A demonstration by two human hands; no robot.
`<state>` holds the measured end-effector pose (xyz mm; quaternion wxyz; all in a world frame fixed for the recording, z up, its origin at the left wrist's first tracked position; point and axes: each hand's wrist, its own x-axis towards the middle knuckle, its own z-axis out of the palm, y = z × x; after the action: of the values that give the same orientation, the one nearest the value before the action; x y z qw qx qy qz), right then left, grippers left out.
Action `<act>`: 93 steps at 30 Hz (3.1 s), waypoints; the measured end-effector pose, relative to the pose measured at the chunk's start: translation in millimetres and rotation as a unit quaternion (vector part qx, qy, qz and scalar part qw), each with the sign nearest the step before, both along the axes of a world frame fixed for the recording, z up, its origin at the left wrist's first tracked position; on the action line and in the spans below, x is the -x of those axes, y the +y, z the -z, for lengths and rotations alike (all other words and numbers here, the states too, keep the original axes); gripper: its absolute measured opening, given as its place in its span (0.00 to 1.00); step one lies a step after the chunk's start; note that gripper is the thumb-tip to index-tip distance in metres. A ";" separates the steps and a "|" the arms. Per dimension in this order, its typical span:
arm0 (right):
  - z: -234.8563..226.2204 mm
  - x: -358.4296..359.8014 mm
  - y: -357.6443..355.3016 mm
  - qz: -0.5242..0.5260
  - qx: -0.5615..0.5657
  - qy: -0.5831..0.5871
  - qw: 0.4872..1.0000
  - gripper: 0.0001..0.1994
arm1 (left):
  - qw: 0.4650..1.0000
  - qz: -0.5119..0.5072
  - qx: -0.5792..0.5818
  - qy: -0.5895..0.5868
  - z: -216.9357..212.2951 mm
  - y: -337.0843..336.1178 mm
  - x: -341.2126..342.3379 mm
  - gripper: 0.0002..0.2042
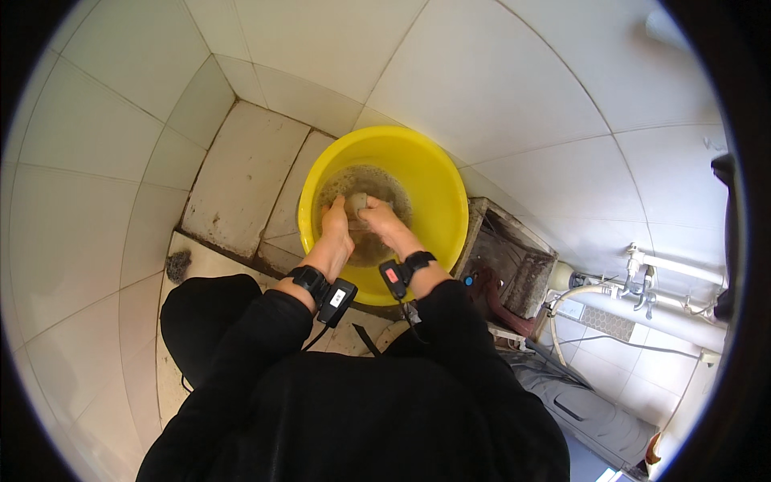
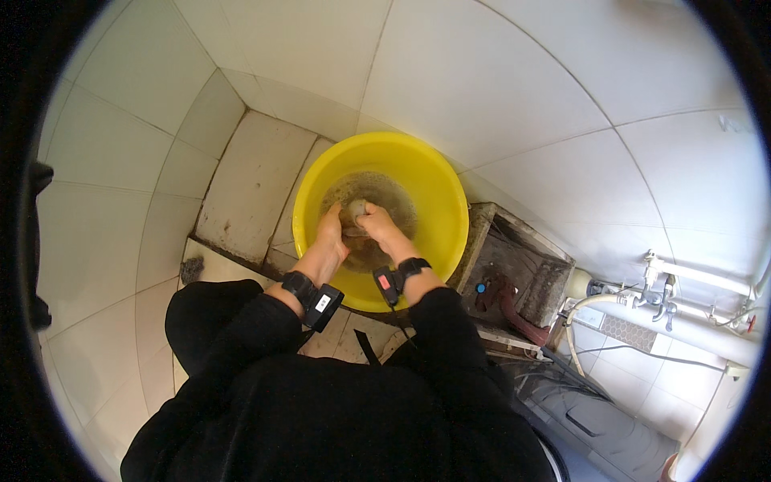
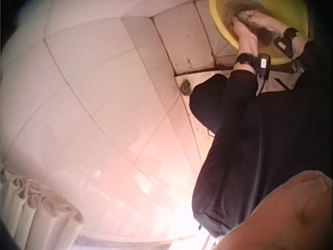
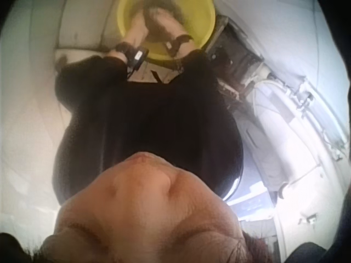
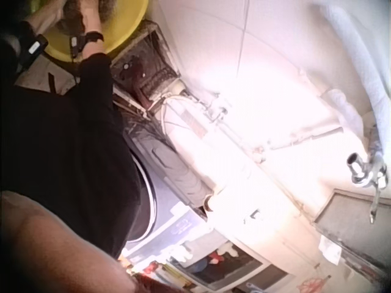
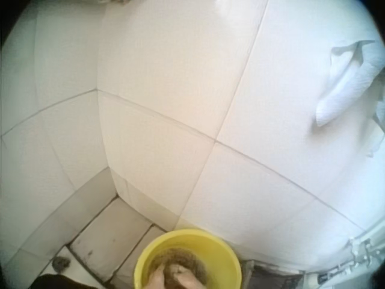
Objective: The person wipes the exterior window frame and sill with a cloth, then moves to a utility area and washes the cloth in a yellow basin of water.
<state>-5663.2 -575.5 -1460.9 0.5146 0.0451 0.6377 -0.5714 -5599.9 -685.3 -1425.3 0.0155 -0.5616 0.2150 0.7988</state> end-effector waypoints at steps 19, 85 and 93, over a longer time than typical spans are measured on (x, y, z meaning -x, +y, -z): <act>-115.4 -38.6 -5.7 -0.073 -0.130 0.438 0.886 0.18 | 0.999 -0.032 -0.013 0.013 -15.4 -2.6 8.9 0.11; -75.8 0.7 -4.7 -0.049 0.066 0.244 0.966 0.19 | 0.997 0.071 -0.027 0.033 4.5 -19.1 10.7 0.21; -93.4 -16.5 -2.6 -0.065 -0.206 0.341 0.915 0.23 | 0.993 0.085 0.060 0.061 -15.7 9.7 12.7 0.21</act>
<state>-5646.7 -578.0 -1367.5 0.2809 -0.0895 0.8795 -0.3736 -5612.5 -675.6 -1409.6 0.0365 -0.4911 0.3096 0.8134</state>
